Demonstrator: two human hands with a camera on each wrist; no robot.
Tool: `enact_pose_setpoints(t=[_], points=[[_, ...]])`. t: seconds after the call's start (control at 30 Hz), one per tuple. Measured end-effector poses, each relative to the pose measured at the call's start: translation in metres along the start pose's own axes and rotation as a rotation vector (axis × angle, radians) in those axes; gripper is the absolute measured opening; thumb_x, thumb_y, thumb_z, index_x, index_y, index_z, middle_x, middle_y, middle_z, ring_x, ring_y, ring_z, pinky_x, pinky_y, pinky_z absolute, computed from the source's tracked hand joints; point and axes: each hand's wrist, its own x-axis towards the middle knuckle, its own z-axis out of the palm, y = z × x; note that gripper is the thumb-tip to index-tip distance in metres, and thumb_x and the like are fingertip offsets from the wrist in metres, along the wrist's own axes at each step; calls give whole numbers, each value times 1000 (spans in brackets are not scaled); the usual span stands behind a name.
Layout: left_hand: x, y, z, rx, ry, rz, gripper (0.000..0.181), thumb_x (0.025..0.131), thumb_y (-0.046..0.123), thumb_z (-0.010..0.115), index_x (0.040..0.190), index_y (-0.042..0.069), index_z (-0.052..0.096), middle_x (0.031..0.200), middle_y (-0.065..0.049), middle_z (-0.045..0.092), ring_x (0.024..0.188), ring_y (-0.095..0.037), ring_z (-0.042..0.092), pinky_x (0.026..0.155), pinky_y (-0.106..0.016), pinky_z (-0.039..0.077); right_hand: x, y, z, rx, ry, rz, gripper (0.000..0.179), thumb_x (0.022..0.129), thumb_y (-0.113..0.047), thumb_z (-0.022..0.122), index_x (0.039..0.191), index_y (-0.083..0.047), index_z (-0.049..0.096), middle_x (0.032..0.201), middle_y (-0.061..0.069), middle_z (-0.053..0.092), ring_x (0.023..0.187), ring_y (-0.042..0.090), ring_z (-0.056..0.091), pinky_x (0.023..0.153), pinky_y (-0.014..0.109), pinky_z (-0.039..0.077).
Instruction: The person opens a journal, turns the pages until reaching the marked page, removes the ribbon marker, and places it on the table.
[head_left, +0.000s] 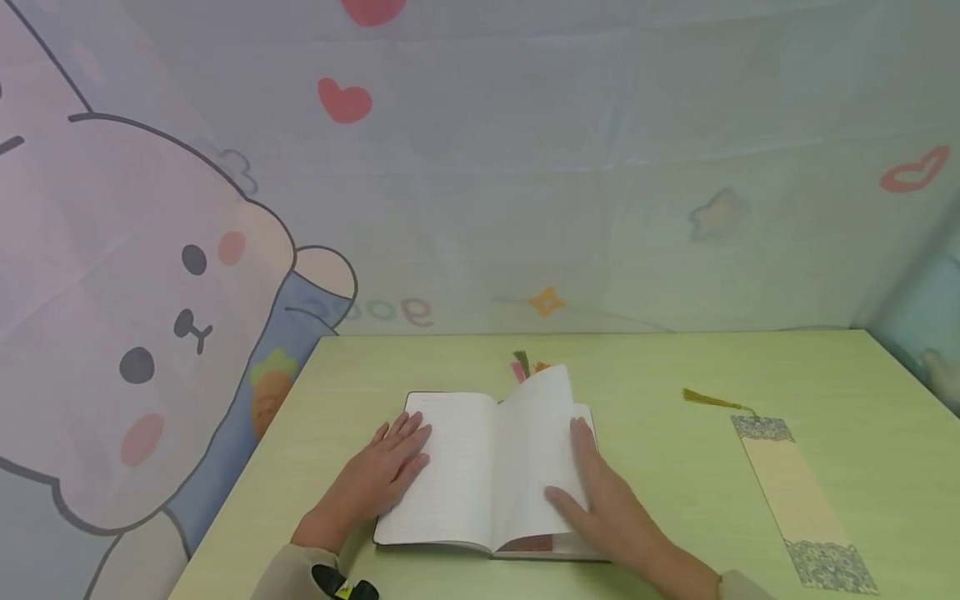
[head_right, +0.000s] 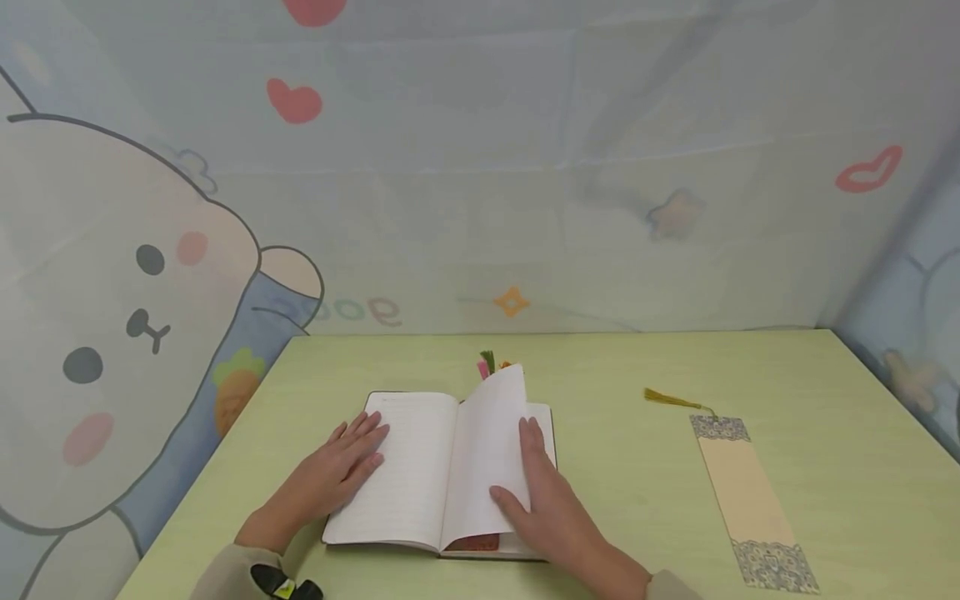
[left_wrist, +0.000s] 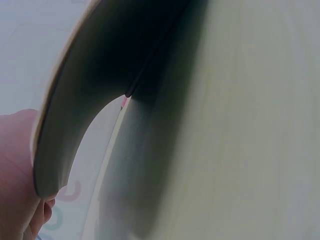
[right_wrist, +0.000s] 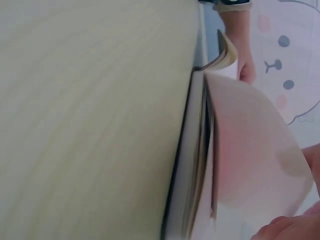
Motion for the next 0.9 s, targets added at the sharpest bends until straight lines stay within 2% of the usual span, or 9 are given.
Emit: enact_pose_setpoints(t=[0.07, 0.13, 0.27, 0.33, 0.4, 0.5, 0.67, 0.77, 0.9], points=[[0, 0, 0, 2, -1, 0, 46, 97, 29, 49, 137, 7, 47, 145, -11, 37, 136, -28, 27, 109, -48, 22, 0, -7, 0, 41, 72, -13, 79, 87, -24, 67, 146, 1, 22, 151, 15, 21, 136, 27, 23, 105, 13, 14], [0, 1, 0, 8, -5, -1, 46, 97, 29, 48, 137, 7, 47, 145, -11, 36, 136, -28, 26, 109, -48, 22, 0, -14, 0, 114, 119, -14, 77, 85, -20, 69, 146, 0, 25, 150, 14, 24, 134, 26, 27, 104, 20, 24], [0, 2, -2, 15, -12, -3, 46, 97, 30, 48, 138, 7, 46, 146, -11, 36, 136, -27, 25, 110, -48, 22, 0, -28, 1, 303, 102, -6, 76, 87, -18, 67, 146, -1, 23, 151, 13, 22, 135, 22, 25, 99, 28, 32], [0, 2, -2, 18, -14, -5, 47, 97, 30, 47, 138, 7, 46, 146, -11, 35, 137, -27, 25, 110, -48, 21, 0, -32, 4, 324, 77, -41, 75, 88, -18, 66, 147, -2, 22, 151, 13, 21, 135, 21, 24, 100, 28, 32], [0, 3, -2, 17, -20, -10, 47, 97, 30, 47, 138, 7, 46, 146, -11, 35, 137, -27, 24, 110, -47, 21, 0, -35, 7, 304, 51, -96, 73, 88, -17, 65, 146, -2, 24, 151, 10, 21, 135, 21, 24, 100, 30, 34], [0, 3, -2, 17, -20, -10, 47, 97, 30, 47, 138, 7, 46, 146, -11, 35, 137, -27, 24, 110, -47, 20, 0, -38, 12, 210, 25, -179, 69, 89, -18, 64, 145, -2, 27, 150, 9, 25, 134, 21, 28, 100, 36, 36], [1, 4, -3, 17, -26, -4, 47, 98, 30, 47, 138, 7, 45, 146, -11, 35, 137, -27, 24, 110, -47, 20, 1, -43, 20, 89, -51, -246, 67, 90, -25, 62, 144, -1, 31, 149, 8, 28, 134, 20, 30, 103, 39, 34], [1, 4, -5, 17, -20, 1, 47, 97, 30, 47, 138, 7, 46, 146, -11, 36, 137, -28, 25, 110, -46, 20, 2, -44, 25, 36, -131, -253, 68, 92, -32, 58, 145, -1, 29, 150, 9, 27, 136, 20, 27, 104, 41, 32], [1, 4, -5, 16, -2, 5, 46, 97, 29, 49, 137, 7, 47, 144, -10, 38, 136, -28, 26, 110, -47, 22, 4, -47, 34, -39, -288, -209, 70, 94, -46, 48, 146, -4, 27, 152, 6, 23, 138, 20, 23, 107, 42, 28]])
